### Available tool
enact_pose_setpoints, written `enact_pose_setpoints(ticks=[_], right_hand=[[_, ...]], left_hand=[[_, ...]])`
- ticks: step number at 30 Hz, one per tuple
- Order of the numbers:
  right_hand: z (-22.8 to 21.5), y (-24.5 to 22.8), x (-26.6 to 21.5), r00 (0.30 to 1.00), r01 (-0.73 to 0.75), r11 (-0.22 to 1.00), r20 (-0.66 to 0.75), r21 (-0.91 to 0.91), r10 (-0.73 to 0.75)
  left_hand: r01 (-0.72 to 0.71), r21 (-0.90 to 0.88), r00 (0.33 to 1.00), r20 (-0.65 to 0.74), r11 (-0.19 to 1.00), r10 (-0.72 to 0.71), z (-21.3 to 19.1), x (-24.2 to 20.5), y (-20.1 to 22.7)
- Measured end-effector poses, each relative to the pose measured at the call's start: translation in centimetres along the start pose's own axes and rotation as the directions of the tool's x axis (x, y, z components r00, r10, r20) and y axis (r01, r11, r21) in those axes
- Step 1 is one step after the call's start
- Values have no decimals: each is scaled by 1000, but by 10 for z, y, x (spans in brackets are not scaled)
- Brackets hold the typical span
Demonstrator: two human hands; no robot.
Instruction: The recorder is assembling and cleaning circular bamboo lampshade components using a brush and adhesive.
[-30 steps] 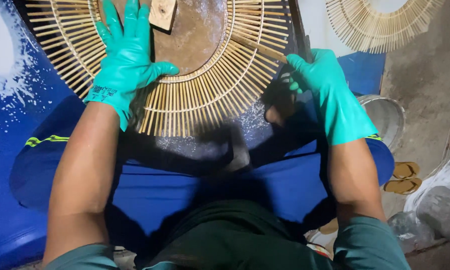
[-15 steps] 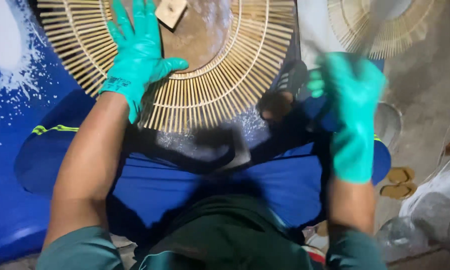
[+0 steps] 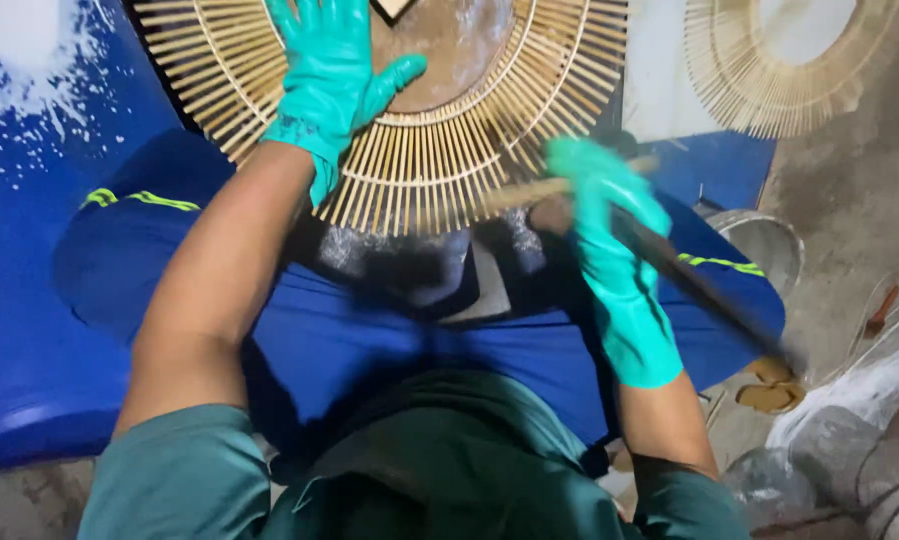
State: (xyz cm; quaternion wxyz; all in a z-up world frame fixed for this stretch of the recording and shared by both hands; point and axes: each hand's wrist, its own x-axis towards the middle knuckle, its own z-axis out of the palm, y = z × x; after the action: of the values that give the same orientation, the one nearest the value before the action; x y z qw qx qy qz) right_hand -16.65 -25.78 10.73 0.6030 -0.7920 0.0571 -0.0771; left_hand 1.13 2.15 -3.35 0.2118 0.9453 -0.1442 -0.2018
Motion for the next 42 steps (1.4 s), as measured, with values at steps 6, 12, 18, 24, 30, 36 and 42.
enact_pose_setpoints(ticks=[6,12,18,24,30,36,42], right_hand=[[9,-15,-9,969,-247,967,42,59,245],[1,-6,-5,994,12,996,105,-83,-3],[8,-27,-5,986,-114,967,91,-229,138],[2,-9,-44,998,-12,1000,54,-29,13],[13,-27,-16,990,-111,973,58,-202,125],[10,2,-17,981,-194,974,8,-115,196],[2,21,-14,998,-36,992,-56,-124,29]], left_hand=[[-243,201,874,-378,949,304,9,-3,-13],[-225,172,921,-283,959,267,9,17,-24],[-25,-127,999,35,992,29,-11,13,-15],[-253,91,943,-201,963,266,15,6,-29],[-122,166,973,-175,979,151,4,-10,-12],[-163,85,959,-219,983,178,-7,-6,-33],[-153,308,944,-235,939,231,-12,0,-11]])
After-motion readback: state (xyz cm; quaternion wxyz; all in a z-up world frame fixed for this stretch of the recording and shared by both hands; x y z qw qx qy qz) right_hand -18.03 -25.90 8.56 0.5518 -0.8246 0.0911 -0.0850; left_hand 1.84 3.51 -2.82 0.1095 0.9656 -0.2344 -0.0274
